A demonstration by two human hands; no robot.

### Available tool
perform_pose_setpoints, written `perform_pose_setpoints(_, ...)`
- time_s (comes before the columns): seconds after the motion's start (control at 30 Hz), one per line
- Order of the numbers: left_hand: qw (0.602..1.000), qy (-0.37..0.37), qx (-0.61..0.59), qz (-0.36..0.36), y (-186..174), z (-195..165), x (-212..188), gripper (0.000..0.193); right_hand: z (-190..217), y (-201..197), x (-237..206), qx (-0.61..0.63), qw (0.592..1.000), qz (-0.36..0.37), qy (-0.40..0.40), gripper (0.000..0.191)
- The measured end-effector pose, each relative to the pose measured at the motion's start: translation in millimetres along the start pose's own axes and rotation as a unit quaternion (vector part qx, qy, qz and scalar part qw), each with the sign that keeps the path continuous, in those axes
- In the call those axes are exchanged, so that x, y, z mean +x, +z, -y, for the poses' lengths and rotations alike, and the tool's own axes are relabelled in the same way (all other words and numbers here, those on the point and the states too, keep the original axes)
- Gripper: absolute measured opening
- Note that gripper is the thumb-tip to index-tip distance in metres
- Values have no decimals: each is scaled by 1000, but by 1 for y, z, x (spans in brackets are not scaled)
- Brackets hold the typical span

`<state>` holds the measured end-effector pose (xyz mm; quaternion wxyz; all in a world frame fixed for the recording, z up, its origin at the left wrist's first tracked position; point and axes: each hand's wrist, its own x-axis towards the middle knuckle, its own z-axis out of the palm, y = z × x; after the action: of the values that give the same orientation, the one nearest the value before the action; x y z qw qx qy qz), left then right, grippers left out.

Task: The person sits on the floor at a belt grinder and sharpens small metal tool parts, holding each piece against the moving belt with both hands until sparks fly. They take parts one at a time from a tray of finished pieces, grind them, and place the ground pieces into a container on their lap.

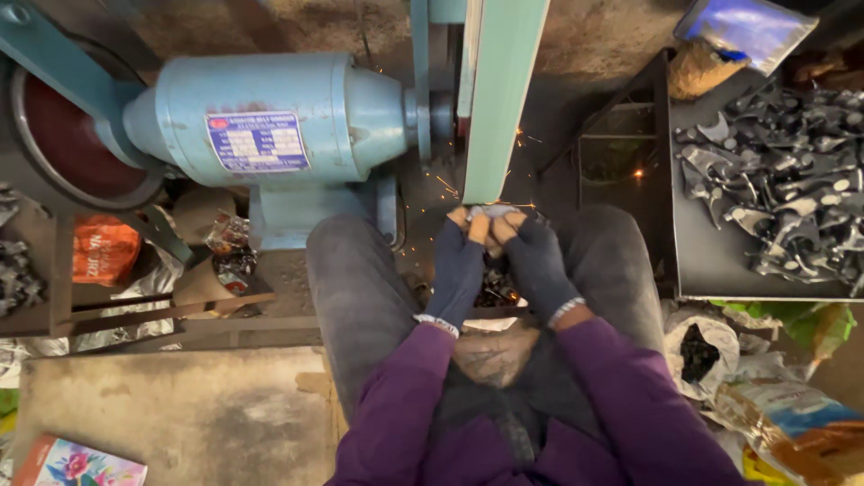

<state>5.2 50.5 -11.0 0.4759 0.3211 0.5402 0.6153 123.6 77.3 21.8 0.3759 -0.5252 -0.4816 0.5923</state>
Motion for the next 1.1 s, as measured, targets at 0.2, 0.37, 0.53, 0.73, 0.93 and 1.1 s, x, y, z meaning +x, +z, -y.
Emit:
perform_pose_setpoints(0.2, 982, 14, 175, -68, -12, -14, -3, 32, -5, 41, -11, -145, 979, -126, -74, 20)
perform_pose_setpoints(0.37, 965, 38, 245, -85, -32, -15, 7, 33, -15, 73, -6, -35, 978, -124, -163, 18)
perform_pose_setpoints(0.53, 968, -4, 220, -118, -39, -11, 11, 30, -22, 83, 2, -233, 941, -188, -158, 18)
perform_pose_setpoints(0.73, 982, 17, 150, -114, -29, -10, 7, 28, -22, 74, 5, -237, 950, -159, -125, 17)
perform_pose_setpoints(0.93, 966, -156, -200, -55, -16, -4, -3, 21, 0, 17, 24, -162, 984, 49, -50, 24)
perform_pose_setpoints(1.1, 970, -150, -192, 15, -11, 2, -6, 13, 22, -31, 17, -190, 968, 155, -46, 36)
